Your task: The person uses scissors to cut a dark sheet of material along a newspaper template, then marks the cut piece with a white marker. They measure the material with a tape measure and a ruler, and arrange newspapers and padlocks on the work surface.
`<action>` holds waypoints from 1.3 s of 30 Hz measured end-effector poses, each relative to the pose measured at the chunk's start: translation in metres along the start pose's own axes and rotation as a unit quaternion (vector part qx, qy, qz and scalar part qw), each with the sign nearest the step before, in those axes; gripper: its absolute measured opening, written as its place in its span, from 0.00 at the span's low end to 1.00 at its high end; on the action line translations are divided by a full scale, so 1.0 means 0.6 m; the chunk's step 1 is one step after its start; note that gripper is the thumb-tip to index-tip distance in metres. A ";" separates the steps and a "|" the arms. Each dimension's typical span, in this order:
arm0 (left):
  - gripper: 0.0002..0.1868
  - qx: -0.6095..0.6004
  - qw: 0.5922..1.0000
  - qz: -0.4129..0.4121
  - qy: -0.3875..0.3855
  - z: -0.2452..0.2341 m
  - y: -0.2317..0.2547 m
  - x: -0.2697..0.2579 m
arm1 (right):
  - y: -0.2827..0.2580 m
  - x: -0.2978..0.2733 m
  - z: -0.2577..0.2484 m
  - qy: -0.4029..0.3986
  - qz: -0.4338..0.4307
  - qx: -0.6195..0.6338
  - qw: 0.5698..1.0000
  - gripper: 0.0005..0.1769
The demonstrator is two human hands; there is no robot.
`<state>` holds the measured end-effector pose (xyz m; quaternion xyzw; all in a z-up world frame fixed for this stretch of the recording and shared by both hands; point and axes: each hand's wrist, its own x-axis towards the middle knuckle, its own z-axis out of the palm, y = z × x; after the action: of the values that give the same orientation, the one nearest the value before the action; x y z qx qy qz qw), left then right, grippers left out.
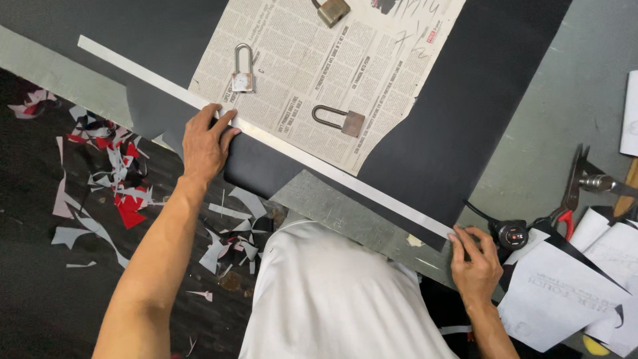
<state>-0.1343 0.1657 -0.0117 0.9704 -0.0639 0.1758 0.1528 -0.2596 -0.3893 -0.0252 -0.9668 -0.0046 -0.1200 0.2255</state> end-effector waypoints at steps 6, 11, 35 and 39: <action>0.19 -0.007 1.000 -0.016 0.008 0.006 0.004 -0.002 | -0.003 0.005 -0.003 -0.022 -0.004 0.002 1.000 0.18; 0.19 -0.010 1.000 -0.030 0.001 0.007 0.007 -0.004 | -0.005 0.004 -0.001 -0.004 -0.018 0.015 1.000 0.16; 0.20 0.001 0.999 -0.045 0.000 0.011 0.012 -0.011 | 0.014 -0.009 0.017 -0.031 0.051 0.027 0.998 0.16; 0.19 0.000 0.999 -0.048 0.002 0.012 0.014 -0.013 | 0.012 -0.008 0.018 -0.015 0.028 0.035 0.999 0.16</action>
<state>-0.1407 0.1561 -0.0185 0.9721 -0.0168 0.1700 0.1609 -0.2614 -0.3910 -0.0388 -0.9596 0.0154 -0.0993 0.2627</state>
